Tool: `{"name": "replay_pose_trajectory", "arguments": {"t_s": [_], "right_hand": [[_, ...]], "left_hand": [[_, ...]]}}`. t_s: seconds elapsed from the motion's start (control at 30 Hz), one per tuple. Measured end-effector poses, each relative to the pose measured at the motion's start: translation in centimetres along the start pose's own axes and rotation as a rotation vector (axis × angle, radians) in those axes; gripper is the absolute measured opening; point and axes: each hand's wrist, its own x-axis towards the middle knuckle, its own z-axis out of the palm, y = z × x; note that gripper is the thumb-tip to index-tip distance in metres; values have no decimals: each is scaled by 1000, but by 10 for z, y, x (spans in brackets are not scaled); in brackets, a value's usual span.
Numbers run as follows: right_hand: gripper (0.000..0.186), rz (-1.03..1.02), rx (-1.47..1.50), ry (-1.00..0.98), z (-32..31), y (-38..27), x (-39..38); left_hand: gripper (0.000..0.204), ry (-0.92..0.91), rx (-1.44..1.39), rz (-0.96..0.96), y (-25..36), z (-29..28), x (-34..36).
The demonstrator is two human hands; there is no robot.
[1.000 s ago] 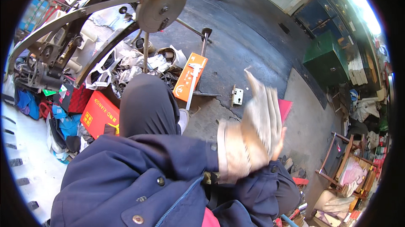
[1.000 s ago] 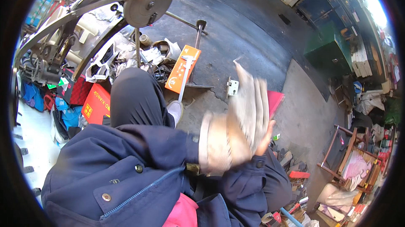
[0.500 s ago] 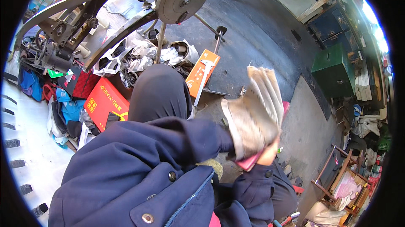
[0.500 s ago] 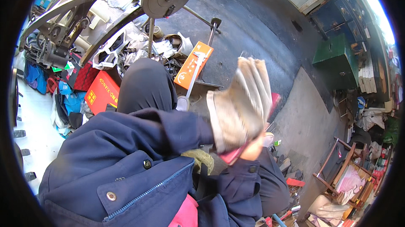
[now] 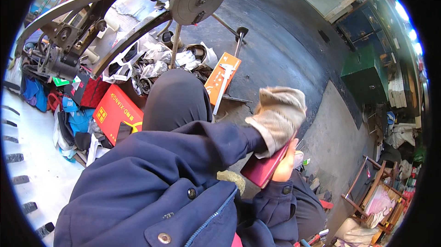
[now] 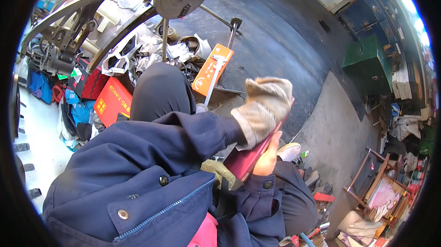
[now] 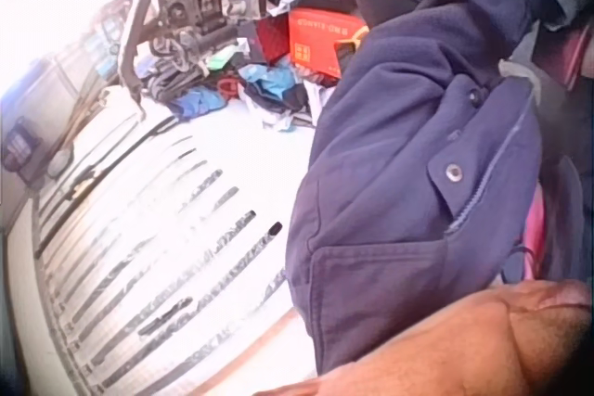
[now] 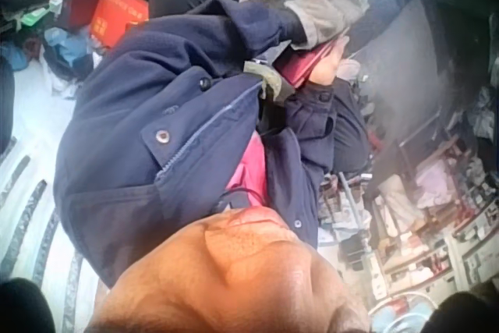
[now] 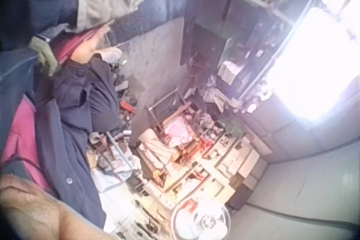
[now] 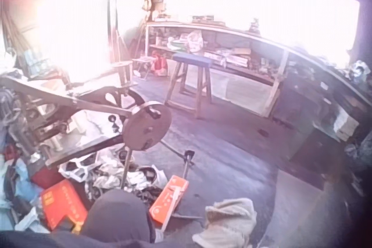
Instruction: The person wipes a vernier caliper with a cloth, then picks up a pink rectangular box and wipes its exterior and interior surfaces. The person opens the box to wipe the inside and continues cleaning the exterior.
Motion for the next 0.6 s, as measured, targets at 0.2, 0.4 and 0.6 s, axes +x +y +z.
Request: {"name": "replay_pose_trajectory", "arguments": {"t_s": [0.2,0.4,0.6], "right_hand": [[59,-14,24,-3,-5,-3,5],[68,-119,-61,79,-63,-68,16],[65,-199,-138,110,-80,-77,13]], "left_hand": [[30,32,18,-72,5,2,-8],[34,37,8,131,80,36,-43],[39,28,13,252,94,39,-56]]}}
